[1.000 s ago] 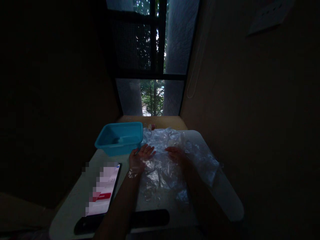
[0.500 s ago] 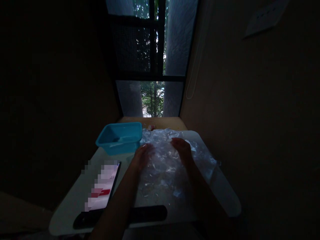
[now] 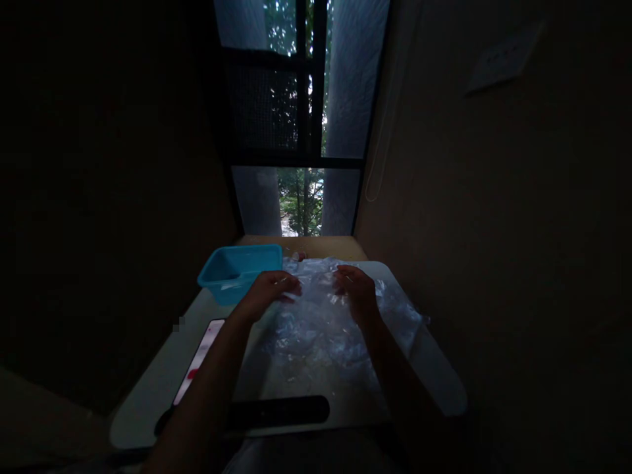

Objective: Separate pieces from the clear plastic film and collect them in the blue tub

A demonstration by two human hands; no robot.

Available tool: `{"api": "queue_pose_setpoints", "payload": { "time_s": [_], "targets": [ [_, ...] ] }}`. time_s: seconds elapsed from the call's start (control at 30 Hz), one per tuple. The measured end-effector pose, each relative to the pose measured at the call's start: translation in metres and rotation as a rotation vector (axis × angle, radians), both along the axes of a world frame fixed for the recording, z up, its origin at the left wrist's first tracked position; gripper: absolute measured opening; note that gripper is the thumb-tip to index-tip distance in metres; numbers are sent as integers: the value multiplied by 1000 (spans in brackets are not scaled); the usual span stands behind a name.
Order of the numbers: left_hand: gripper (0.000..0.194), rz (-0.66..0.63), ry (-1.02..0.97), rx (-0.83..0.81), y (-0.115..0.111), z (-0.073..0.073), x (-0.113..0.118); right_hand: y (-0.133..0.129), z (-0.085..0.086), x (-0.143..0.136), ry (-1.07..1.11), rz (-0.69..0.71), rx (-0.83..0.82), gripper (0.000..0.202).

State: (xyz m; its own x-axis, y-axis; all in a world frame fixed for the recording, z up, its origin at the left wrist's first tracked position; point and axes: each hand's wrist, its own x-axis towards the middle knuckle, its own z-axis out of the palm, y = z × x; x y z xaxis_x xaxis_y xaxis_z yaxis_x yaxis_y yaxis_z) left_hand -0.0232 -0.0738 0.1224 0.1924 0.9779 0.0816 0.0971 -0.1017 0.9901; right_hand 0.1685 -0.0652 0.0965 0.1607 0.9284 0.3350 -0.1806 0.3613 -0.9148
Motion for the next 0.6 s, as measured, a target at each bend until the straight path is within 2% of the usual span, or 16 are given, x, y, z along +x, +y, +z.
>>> {"api": "queue_pose_setpoints", "payload": {
  "time_s": [0.13, 0.2, 0.27, 0.33, 0.4, 0.43, 0.5, 0.6],
  "targets": [
    [23, -100, -141, -169, -2, -3, -2, -4, 0, 3, -39, 38, -86, 20],
    [23, -99, -192, -239, 3, -15, 0, 1, -9, 5, -89, 6, -100, 19],
    [23, -108, -250, -326, 11, -33, 2, 8, -24, 8, -183, -40, -102, 18],
    [17, -101, -332, -365, 18, -54, 5, 14, -42, 10, -354, -168, -22, 14],
    [13, -72, -406, -391, 24, -73, 6, 15, -57, 13, -396, -225, 11, 14],
    [12, -51, -454, -403, 25, -79, 7, 13, -62, 13, -498, -258, 93, 13],
    [17, -38, -514, -435, 27, -88, 5, 7, -66, 14, -718, -308, 245, 11],
    [27, -50, -566, -452, 27, -90, 0, -8, -63, 12, -983, -248, 326, 11]
  ]
}}
